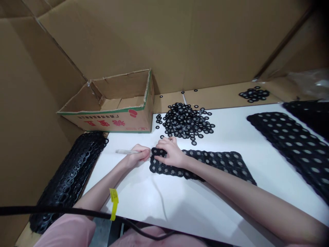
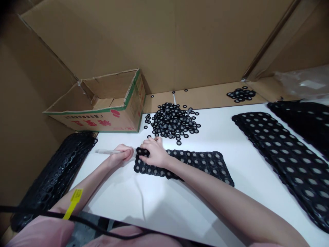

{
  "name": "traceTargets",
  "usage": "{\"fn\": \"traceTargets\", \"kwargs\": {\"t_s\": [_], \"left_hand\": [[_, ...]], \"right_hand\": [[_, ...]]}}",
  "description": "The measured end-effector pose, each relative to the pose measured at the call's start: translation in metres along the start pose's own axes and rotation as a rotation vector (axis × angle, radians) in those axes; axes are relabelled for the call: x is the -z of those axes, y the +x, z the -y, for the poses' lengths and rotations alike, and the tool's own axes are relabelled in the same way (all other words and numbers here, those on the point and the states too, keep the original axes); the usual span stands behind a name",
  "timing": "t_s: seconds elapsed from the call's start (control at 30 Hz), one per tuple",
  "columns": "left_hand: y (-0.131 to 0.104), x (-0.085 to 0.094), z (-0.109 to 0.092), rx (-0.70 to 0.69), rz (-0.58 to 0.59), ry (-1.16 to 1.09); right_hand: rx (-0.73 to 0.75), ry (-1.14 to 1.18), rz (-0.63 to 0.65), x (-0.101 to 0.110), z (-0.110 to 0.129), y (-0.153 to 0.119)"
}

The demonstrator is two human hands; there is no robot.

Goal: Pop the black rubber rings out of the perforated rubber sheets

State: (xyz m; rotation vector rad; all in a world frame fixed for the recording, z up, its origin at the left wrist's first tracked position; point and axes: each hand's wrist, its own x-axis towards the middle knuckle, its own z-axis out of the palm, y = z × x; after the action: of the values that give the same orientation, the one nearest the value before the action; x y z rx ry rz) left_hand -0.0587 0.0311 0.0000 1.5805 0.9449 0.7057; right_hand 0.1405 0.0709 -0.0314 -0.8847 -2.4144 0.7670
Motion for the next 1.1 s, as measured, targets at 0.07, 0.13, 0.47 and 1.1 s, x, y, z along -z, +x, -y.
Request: {"fn": "traceTargets", "kwargs": {"t_s": [0.07,0.13,0.47,1.1], "left_hand": [[0.0010,0.0012,-0.0027,0.021,0.027,0.002],[0.0016,0.0016,-0.0041,0.044,0.044,-0.001],[0.0052,0.0017,-0.0065,0.122,0.062,-0.007],[0.0095,0.0021,-0.0060,0.141,0.047,-0.001]], "right_hand": [[0.000,0.005,-0.001,-0.0002,0.0005,0.0000],[-0.001,0.009,0.001,-0.0004,0.0007,-0.0001],[0.008,0.018,-0.008,-0.0016,0.0003,-0.0007],[0.007,0.020,-0.006,0.0002,0.0036,-0.0018]]}}
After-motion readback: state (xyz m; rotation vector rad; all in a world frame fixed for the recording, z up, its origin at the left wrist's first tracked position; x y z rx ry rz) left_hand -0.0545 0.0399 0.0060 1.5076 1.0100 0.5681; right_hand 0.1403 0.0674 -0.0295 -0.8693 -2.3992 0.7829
